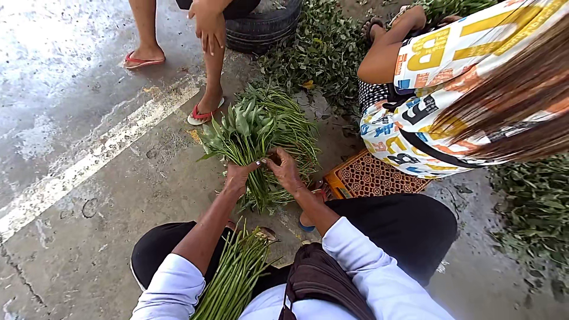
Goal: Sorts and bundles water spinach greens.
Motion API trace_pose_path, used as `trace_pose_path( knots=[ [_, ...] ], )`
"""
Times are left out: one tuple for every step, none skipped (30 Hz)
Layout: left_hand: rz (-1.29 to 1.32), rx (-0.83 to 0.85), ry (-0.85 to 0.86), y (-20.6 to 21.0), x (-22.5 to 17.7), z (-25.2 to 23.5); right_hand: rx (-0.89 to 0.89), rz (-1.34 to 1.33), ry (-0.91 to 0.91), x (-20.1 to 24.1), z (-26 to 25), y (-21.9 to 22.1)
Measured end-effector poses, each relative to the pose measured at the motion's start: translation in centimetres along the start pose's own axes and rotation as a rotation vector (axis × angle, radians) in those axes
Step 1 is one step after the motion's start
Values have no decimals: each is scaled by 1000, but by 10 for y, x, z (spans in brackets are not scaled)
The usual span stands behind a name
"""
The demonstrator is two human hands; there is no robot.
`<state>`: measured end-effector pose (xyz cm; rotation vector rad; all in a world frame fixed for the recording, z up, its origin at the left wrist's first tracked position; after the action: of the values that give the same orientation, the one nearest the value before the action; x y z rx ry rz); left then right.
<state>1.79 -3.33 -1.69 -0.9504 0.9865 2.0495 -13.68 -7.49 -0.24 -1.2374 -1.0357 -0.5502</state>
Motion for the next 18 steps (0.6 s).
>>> trace_pose_path(
  knots=[
    [-13,18,2,2,0,2,13,-12,14,0,1,2],
    [-25,40,4,3,1,3,27,-17,31,0,2,2],
    [-41,58,9,4,2,3,33,-16,46,-1,2,1],
    [-66,76,18,5,3,4,37,-9,60,0,1,0],
    [-97,86,29,6,4,5,42,3,74,3,-2,-1],
    [-138,93,40,7,6,6,51,25,85,6,-4,-2],
    [-192,94,58,7,7,5,74,58,92,7,-6,-3],
    [-263,91,87,6,8,2,103,92,94,6,-9,-4],
    [-342,85,122,4,9,-1,118,115,96,1,-15,-5],
    [-417,83,150,3,8,-2,110,111,104,-3,-20,-8],
    [-482,94,173,3,5,-2,82,60,129,-6,-25,-11],
    [-536,117,184,5,0,0,52,-37,175,-8,-29,-13],
    [-570,155,172,8,-3,2,36,-148,211,-7,-32,-14],
    [-575,193,133,10,-3,2,25,-230,212,-4,-34,-15],
    [-527,218,79,10,-1,0,19,-273,167,4,-36,-16],
    [-432,247,10,11,2,-1,23,-287,82,14,-38,-17],
    [-313,288,-62,11,3,-1,46,-286,-11,24,-40,-16],
    [-195,337,-135,11,4,0,84,-270,-89,30,-43,-14]
  ],
)
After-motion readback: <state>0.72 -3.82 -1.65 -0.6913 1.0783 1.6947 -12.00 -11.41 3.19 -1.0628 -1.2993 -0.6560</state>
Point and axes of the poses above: each hand's wrist, its own z-axis away from the middle knuckle, its own y-axis out of the palm, x = y × z, the point moved 6 cm from there along -z, towards the middle knuckle, and after that the axes turned 11 degrees about z, right-handed, at the moved point
